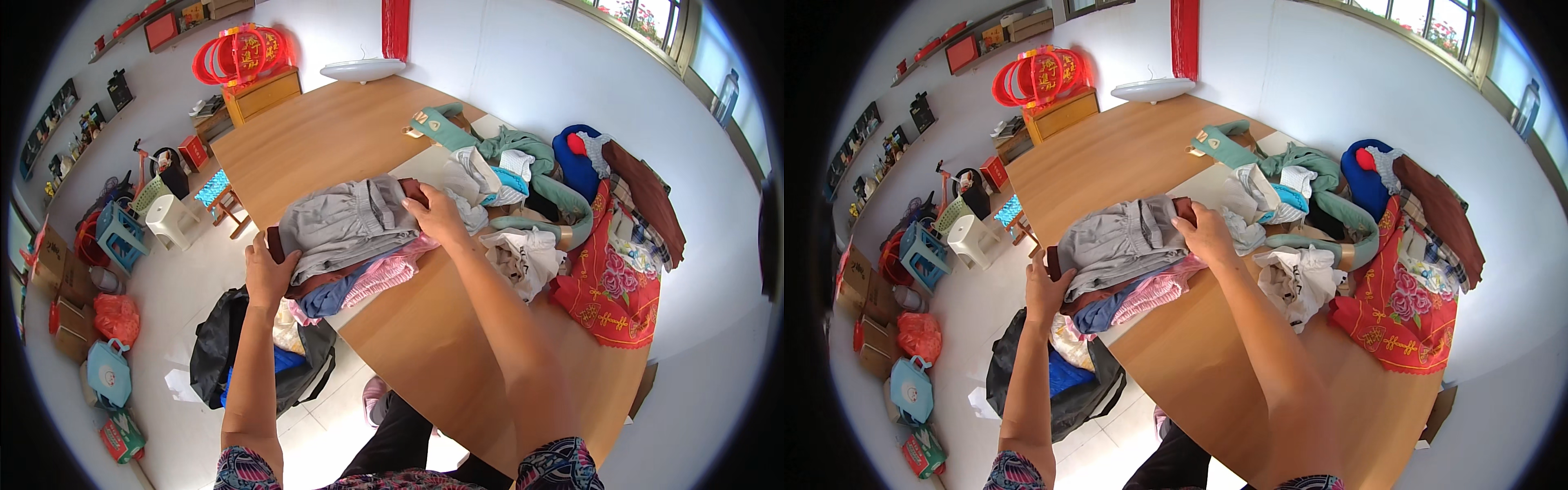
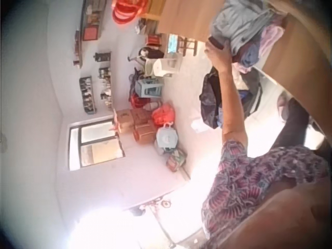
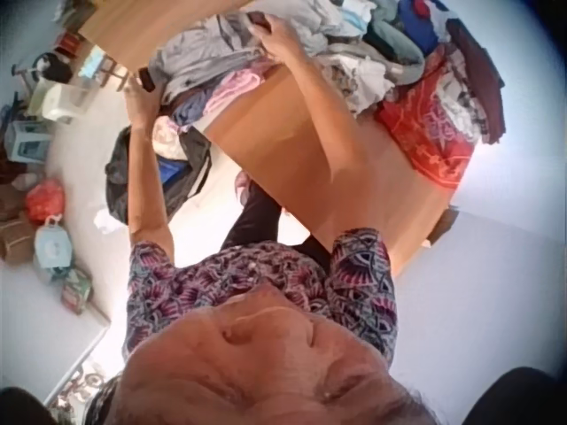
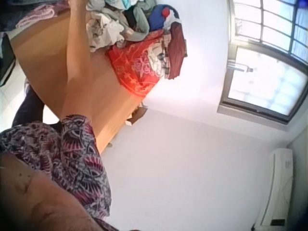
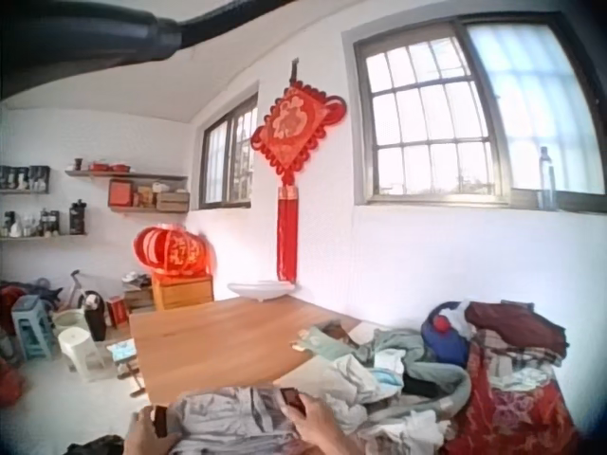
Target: The person folds several pieces of clothing on a wooden table. They handle pink shorts, a pink shirt, a grey garment, and a white t-shirt, smoothing and folding each item before stacking them. The person works methodically, ensuring each piece is neatly arranged before moving to the next.
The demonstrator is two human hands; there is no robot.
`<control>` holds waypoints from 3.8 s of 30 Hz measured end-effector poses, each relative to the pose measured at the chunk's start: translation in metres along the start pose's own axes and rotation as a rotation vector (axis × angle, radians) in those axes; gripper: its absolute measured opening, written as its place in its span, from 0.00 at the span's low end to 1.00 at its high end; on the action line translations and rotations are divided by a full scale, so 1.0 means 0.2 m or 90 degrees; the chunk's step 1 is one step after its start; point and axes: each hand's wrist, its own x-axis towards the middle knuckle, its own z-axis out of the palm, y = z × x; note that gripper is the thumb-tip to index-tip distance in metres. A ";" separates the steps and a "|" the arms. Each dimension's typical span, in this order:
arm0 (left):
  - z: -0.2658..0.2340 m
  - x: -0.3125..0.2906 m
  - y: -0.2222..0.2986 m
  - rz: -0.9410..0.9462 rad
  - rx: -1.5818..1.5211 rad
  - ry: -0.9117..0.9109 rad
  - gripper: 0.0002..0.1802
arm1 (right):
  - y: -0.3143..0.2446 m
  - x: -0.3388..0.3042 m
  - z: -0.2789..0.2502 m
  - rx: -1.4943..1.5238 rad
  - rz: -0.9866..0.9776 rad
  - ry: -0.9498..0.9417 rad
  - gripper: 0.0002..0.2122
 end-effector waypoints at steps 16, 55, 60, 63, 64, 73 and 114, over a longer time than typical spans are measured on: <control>0.30 -0.11 0.47 0.430 0.250 -0.175 0.52 | 0.09 -0.92 -0.61 -0.235 -0.283 0.325 0.15; 0.35 -1.56 1.30 0.261 -0.684 -0.958 0.07 | 0.01 -3.06 -0.91 0.391 0.253 0.680 0.05; 0.17 -1.39 1.51 0.297 -0.791 -0.828 0.09 | 0.01 -3.09 -1.00 0.581 0.134 0.752 0.05; 0.06 -1.33 1.60 0.399 -0.707 -0.736 0.09 | -0.02 -3.03 -1.09 0.621 0.079 0.740 0.04; 0.04 -1.30 1.61 0.441 -0.673 -0.705 0.09 | -0.02 -3.01 -1.12 0.633 0.057 0.742 0.04; -0.04 -1.03 1.77 0.578 -0.810 -0.526 0.08 | 0.01 -2.68 -1.40 0.606 -0.121 0.610 0.03; 0.13 -1.32 0.99 0.089 -0.832 -0.730 0.03 | -0.07 -2.88 -1.01 0.458 0.136 0.771 0.01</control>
